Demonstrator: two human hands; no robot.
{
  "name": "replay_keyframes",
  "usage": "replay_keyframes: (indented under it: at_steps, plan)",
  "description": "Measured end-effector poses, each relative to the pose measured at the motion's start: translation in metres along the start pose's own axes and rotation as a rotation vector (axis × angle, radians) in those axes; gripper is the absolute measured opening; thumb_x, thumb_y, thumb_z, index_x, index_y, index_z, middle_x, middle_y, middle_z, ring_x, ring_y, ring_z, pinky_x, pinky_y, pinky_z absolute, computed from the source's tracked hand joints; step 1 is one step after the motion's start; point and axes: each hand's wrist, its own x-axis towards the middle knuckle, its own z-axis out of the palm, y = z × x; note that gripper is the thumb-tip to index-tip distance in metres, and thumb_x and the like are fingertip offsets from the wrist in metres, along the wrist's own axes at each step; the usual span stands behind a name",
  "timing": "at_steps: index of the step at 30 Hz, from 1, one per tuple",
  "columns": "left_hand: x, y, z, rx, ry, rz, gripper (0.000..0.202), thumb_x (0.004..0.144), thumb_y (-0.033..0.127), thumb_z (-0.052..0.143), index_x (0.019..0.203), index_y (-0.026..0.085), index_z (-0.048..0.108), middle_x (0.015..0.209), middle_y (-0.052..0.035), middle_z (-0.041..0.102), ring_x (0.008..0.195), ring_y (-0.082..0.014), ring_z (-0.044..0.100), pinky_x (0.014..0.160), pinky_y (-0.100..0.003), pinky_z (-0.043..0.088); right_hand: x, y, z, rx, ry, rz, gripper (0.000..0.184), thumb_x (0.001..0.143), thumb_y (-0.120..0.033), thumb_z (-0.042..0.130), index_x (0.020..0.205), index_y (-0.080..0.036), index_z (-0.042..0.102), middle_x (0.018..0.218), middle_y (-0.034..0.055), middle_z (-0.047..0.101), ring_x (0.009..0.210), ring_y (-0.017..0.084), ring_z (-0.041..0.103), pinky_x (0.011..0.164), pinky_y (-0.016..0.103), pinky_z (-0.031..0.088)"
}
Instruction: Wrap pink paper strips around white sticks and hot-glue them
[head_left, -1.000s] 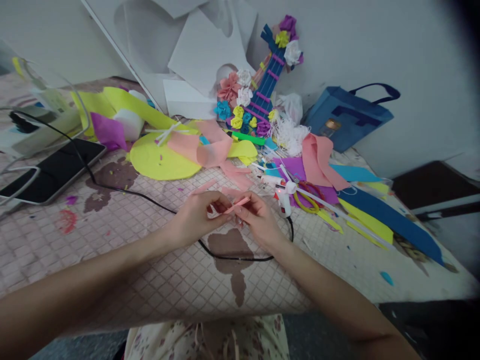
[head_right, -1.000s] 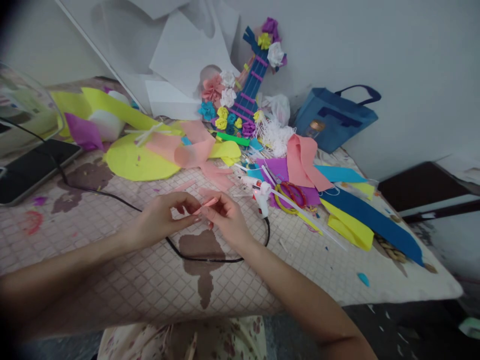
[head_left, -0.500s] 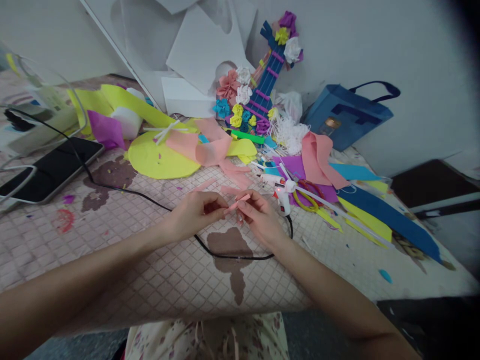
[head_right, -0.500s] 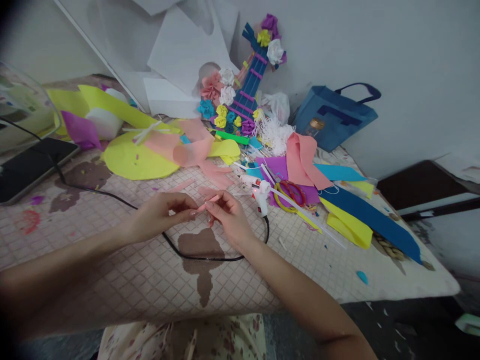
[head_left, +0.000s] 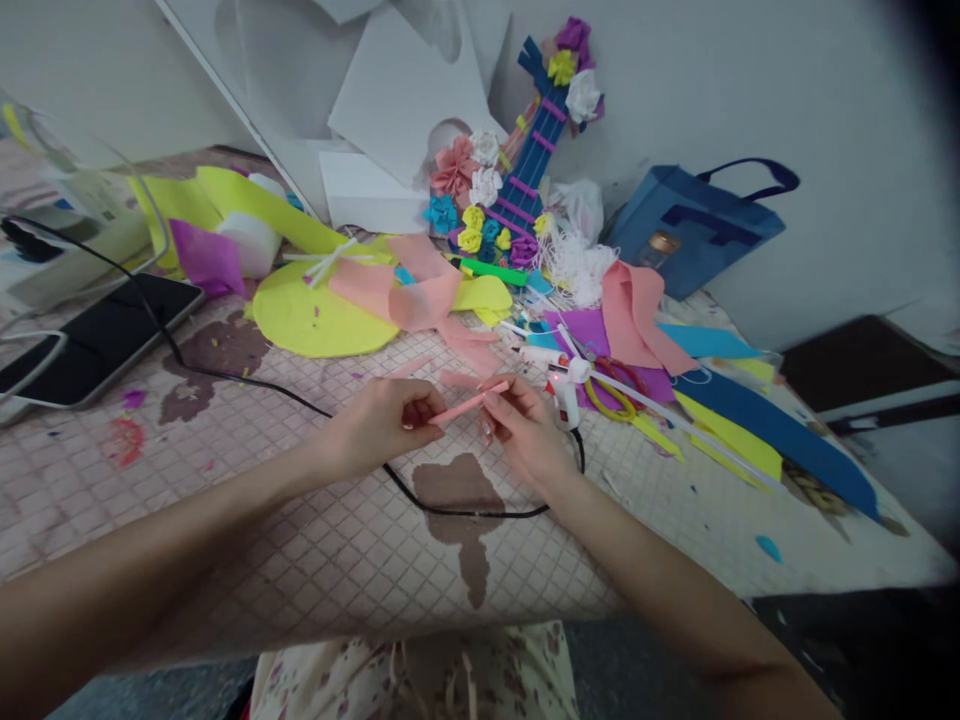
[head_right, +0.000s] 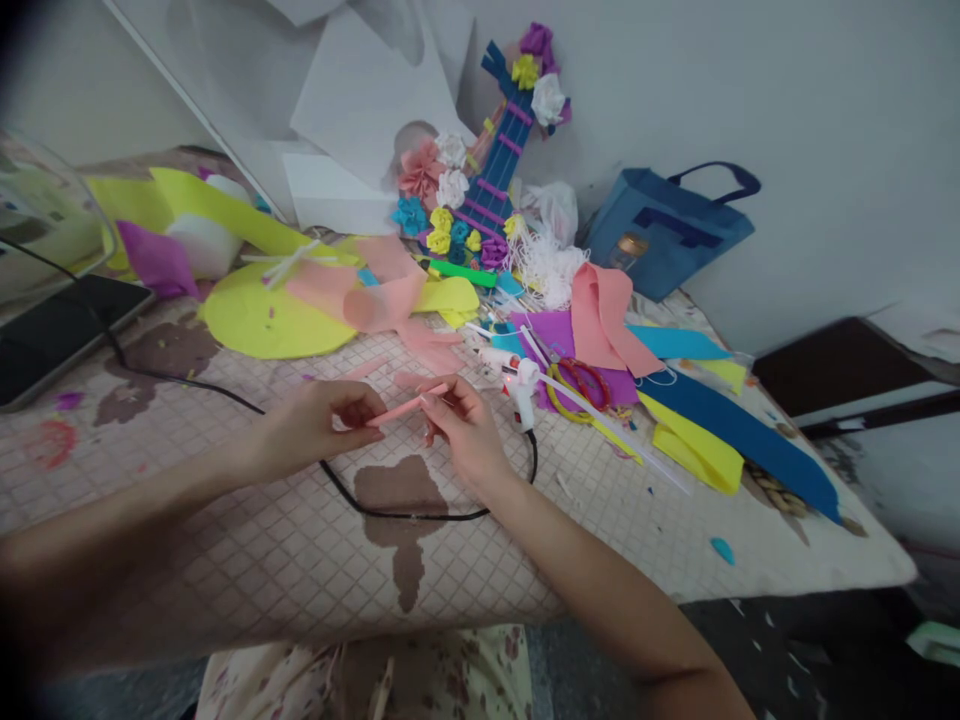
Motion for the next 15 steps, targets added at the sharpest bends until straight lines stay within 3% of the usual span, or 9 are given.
replay_keyframes:
  at_steps: [5, 9, 15]
  plan:
    - [0.001, 0.003, -0.002, -0.042, 0.041, 0.049, 0.034, 0.069, 0.036, 0.071, 0.096, 0.018, 0.061, 0.094, -0.0033, 0.067, 0.085, -0.0169, 0.061, 0.072, -0.028, 0.046, -0.002, 0.002, 0.000, -0.055, -0.018, -0.035, 0.011, 0.078, -0.030, 0.067, 0.083, -0.023, 0.062, 0.070, -0.0048, 0.050, 0.055, 0.007, 0.045, 0.046, 0.018, 0.042]
    - [0.000, 0.008, 0.007, -0.155, 0.051, 0.059, 0.027, 0.082, 0.042, 0.059, 0.086, 0.016, 0.062, 0.082, -0.0032, 0.067, 0.074, -0.0140, 0.060, 0.067, -0.026, 0.046, -0.006, 0.004, 0.004, -0.104, -0.047, 0.002, 0.015, 0.078, -0.035, 0.067, 0.084, -0.023, 0.061, 0.077, -0.0025, 0.059, 0.057, 0.008, 0.049, 0.046, 0.019, 0.044]
    - [0.002, 0.003, 0.004, -0.221, -0.005, 0.034, 0.020, 0.080, 0.034, 0.061, 0.082, 0.014, 0.063, 0.076, -0.0026, 0.065, 0.067, -0.0116, 0.056, 0.061, -0.024, 0.044, -0.004, 0.003, 0.006, 0.048, -0.034, 0.021, 0.031, 0.079, -0.050, 0.062, 0.096, -0.024, 0.058, 0.077, -0.0031, 0.057, 0.053, 0.008, 0.047, 0.043, 0.021, 0.044]
